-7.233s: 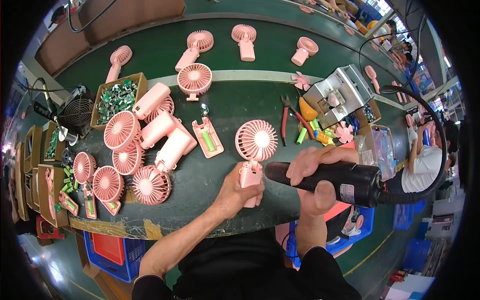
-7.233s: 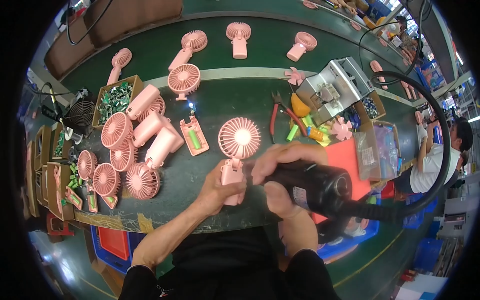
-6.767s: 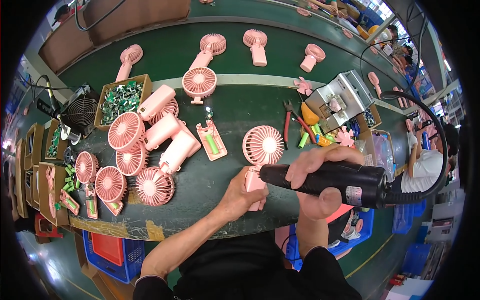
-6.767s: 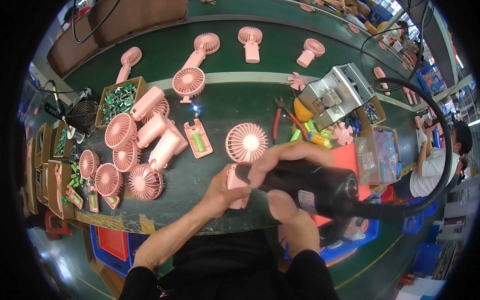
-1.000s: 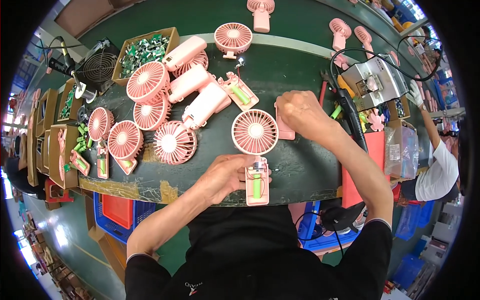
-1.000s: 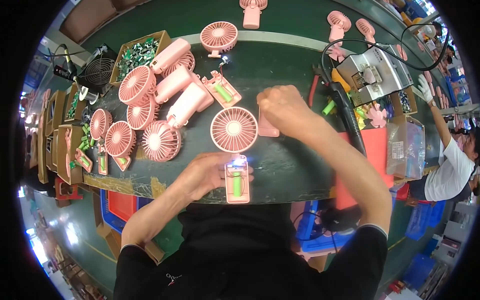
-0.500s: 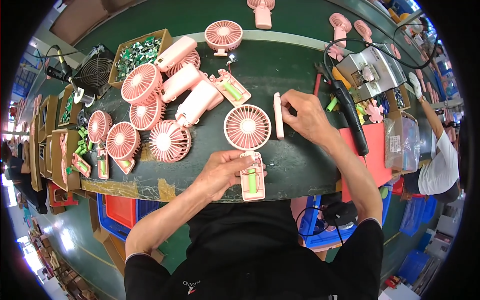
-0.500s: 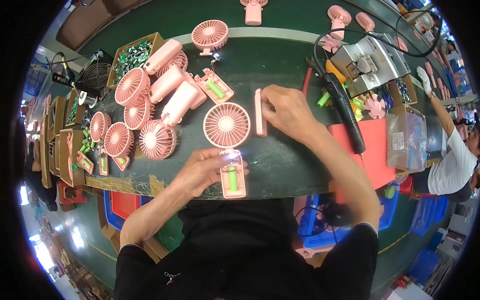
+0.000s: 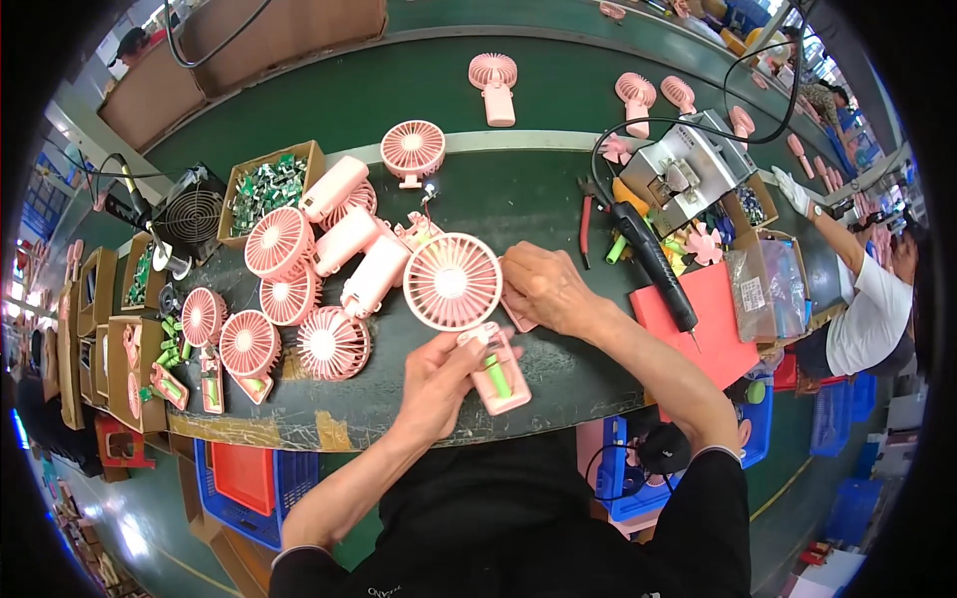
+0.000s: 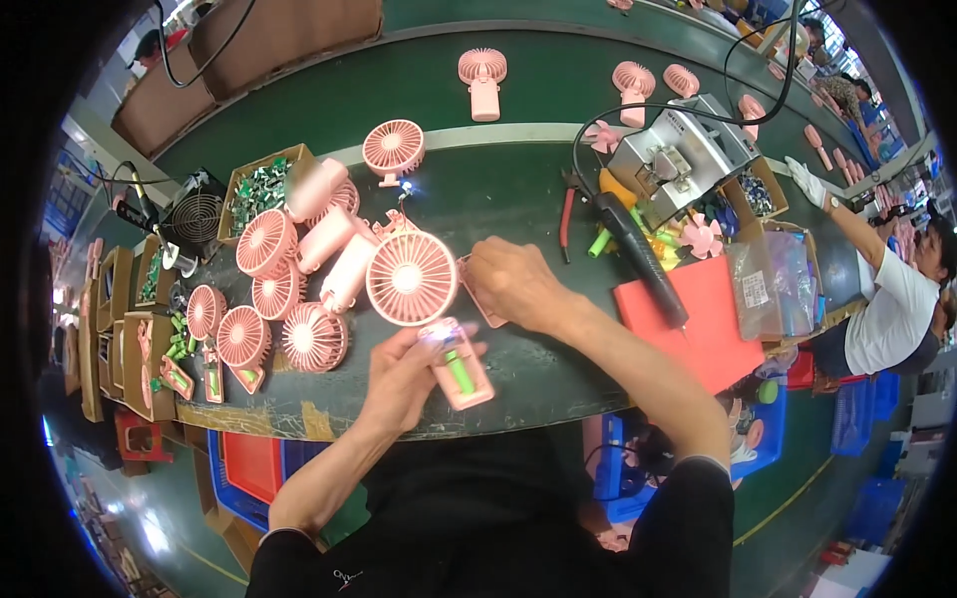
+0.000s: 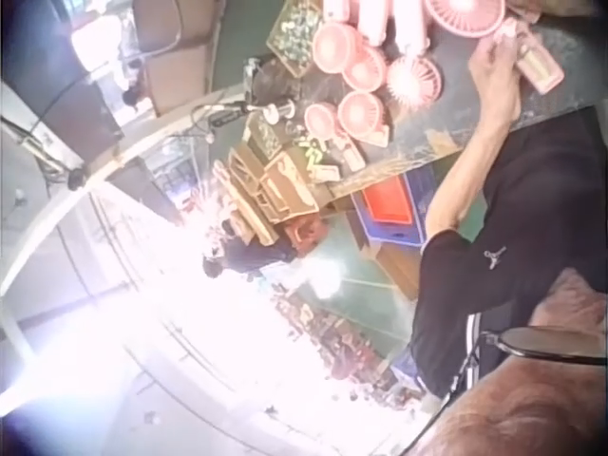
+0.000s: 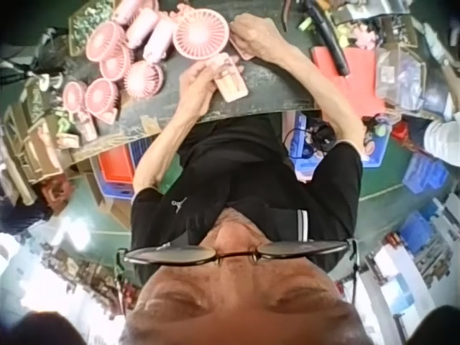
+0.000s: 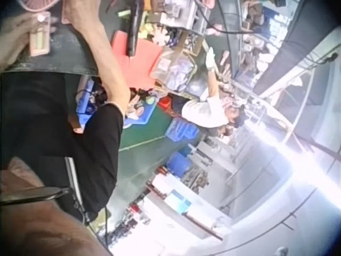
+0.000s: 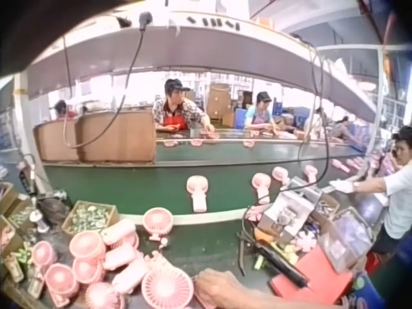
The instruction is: The person assembles portable handheld fans by inserting batteries into the fan casings and securing components with an electric screwdriver.
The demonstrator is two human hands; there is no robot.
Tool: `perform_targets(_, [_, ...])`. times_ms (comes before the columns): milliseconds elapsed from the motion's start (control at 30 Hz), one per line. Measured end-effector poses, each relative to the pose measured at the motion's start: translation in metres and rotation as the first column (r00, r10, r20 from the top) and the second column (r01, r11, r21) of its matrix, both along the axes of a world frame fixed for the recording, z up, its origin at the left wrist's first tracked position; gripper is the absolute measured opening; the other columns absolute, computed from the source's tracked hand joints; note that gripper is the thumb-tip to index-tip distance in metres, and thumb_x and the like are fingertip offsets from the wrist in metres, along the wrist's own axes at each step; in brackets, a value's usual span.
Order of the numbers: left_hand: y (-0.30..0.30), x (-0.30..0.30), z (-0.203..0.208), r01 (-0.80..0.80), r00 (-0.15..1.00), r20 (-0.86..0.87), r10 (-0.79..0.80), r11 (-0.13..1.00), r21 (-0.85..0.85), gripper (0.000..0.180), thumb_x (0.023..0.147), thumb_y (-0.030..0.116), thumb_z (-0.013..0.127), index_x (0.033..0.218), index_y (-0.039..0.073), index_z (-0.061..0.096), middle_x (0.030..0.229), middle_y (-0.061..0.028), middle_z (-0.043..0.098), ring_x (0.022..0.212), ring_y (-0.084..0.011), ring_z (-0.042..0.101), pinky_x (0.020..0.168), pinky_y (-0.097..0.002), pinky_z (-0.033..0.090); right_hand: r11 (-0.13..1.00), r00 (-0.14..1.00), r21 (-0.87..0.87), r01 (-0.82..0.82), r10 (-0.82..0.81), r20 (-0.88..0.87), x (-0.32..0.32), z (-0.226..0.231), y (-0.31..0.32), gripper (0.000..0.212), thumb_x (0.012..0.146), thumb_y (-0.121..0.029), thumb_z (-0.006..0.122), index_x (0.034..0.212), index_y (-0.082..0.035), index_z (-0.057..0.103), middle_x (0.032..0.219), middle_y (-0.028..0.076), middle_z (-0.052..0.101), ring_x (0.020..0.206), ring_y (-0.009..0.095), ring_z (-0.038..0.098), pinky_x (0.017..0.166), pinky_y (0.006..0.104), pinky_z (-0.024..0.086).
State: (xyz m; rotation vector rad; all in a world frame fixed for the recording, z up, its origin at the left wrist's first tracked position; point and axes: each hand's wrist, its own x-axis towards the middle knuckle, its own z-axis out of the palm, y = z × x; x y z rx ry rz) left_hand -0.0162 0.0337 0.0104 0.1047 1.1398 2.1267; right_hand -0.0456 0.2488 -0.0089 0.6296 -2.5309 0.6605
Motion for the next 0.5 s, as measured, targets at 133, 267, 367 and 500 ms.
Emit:
perform_targets(133, [0.026, -0.009, -0.016, -0.024, 0.999, -0.022, 0.026, 0.996, 0.088, 0.034, 0.101, 0.014, 0.048, 0.125, -0.009, 0.050, 0.120, -0.0201, 0.061, 0.107, -0.0300, 0.065, 0.089, -0.0417, 0.056, 0.948, 0.956, -0.312, 0.061, 0.035, 0.293, -0.002, -0.003, 0.004, 0.011, 0.074, 0.000, 0.063, 0.084, 0.002, 0.059, 0.076, 0.014, 0.059, 0.065, 0.029, 0.061, 0.056, 0.0344, 0.048])
perform_targets(267, [0.027, -0.016, -0.024, -0.055, 0.998, 0.008, 0.054, 0.997, 0.063, 0.032, 0.101, 0.015, 0.046, 0.126, -0.006, 0.051, 0.119, -0.0179, 0.063, 0.104, -0.0301, 0.066, 0.088, -0.0409, 0.056, 0.857, 0.916, -0.506, 0.102, 0.118, 0.384, -0.001, -0.005, 0.019, 0.007, 0.077, 0.000, 0.062, 0.084, 0.003, 0.060, 0.078, 0.007, 0.062, 0.064, 0.012, 0.059, 0.057, 0.0246, 0.045])
perform_targets(367, [0.024, -0.012, -0.026, -0.105, 0.994, 0.009, 0.105, 0.994, 0.033, 0.036, 0.098, 0.015, 0.048, 0.124, -0.009, 0.050, 0.119, -0.0234, 0.061, 0.105, -0.0359, 0.065, 0.086, -0.0476, 0.057, 0.492, 0.788, -0.797, 0.351, 0.305, 0.535, 0.007, -0.006, 0.022, 0.003, 0.083, -0.002, 0.062, 0.082, 0.001, 0.061, 0.076, 0.002, 0.061, 0.064, 0.007, 0.055, 0.056, 0.0215, 0.043])
perform_targets(500, [0.002, -0.009, -0.017, -0.128, 0.991, -0.040, 0.127, 0.992, -0.022, 0.032, 0.097, 0.016, 0.050, 0.119, -0.007, 0.053, 0.113, -0.0262, 0.063, 0.099, -0.0352, 0.067, 0.082, -0.0476, 0.059, 0.550, 0.769, -0.768, 0.327, 0.318, 0.555, 0.062, 0.038, 0.039, 0.006, 0.085, -0.006, 0.062, 0.083, 0.000, 0.059, 0.075, 0.003, 0.059, 0.063, 0.008, 0.053, 0.055, 0.0226, 0.042])
